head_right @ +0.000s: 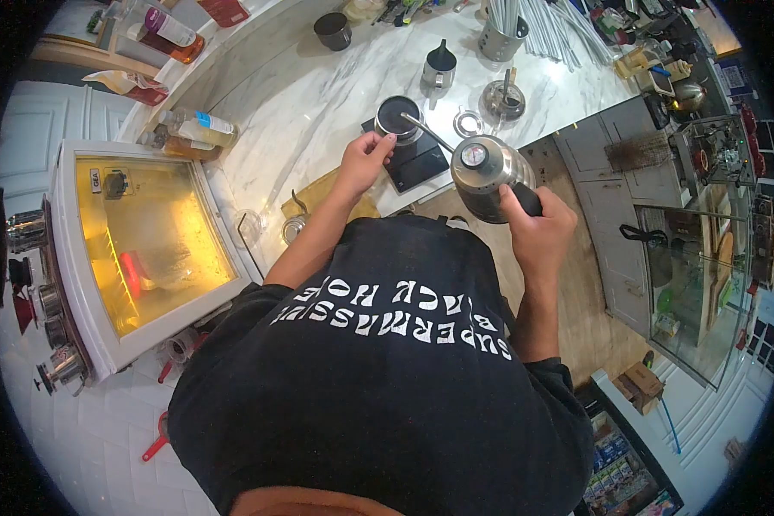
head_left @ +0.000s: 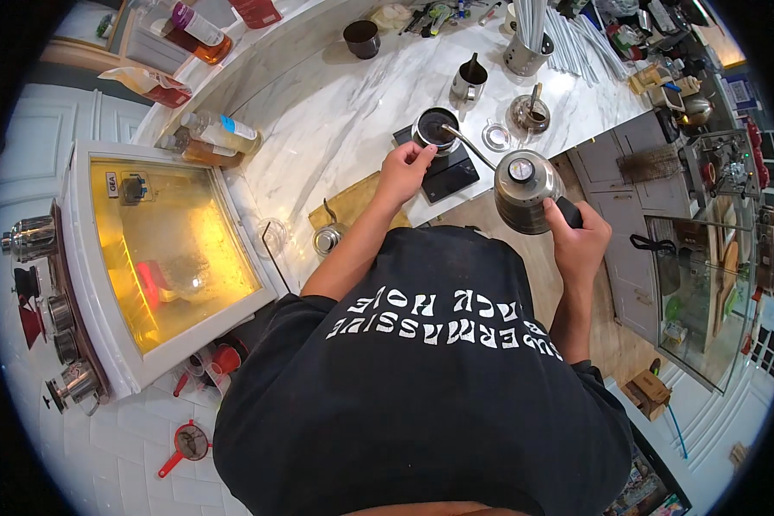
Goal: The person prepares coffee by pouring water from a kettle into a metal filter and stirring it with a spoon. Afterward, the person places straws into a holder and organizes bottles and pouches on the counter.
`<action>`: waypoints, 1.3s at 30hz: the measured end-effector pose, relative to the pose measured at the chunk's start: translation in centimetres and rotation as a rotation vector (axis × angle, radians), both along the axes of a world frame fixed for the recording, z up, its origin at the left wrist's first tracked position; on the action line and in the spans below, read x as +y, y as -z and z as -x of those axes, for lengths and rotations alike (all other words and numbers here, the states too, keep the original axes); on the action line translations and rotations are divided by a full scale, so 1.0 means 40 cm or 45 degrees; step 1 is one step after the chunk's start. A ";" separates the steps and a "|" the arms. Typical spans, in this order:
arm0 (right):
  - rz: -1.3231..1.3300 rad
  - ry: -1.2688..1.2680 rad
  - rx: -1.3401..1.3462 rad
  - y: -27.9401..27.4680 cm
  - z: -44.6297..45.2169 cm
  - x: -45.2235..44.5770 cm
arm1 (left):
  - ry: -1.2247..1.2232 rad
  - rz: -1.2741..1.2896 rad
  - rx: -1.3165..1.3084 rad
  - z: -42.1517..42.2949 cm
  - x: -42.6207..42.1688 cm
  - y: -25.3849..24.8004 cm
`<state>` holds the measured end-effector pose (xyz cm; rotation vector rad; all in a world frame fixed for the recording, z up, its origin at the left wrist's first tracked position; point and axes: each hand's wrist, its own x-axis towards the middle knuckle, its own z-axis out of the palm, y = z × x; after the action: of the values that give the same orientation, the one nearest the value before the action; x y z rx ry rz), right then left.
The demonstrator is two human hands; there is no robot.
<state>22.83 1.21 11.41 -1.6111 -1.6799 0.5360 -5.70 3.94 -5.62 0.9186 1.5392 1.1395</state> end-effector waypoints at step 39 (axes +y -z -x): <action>-0.093 -0.058 0.004 -0.068 0.001 0.028 | -0.065 -0.049 0.044 -0.006 -0.003 0.008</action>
<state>22.81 2.32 14.12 -1.5222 -1.7174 0.4939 -5.44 3.83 -5.94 0.9333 1.5816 1.1987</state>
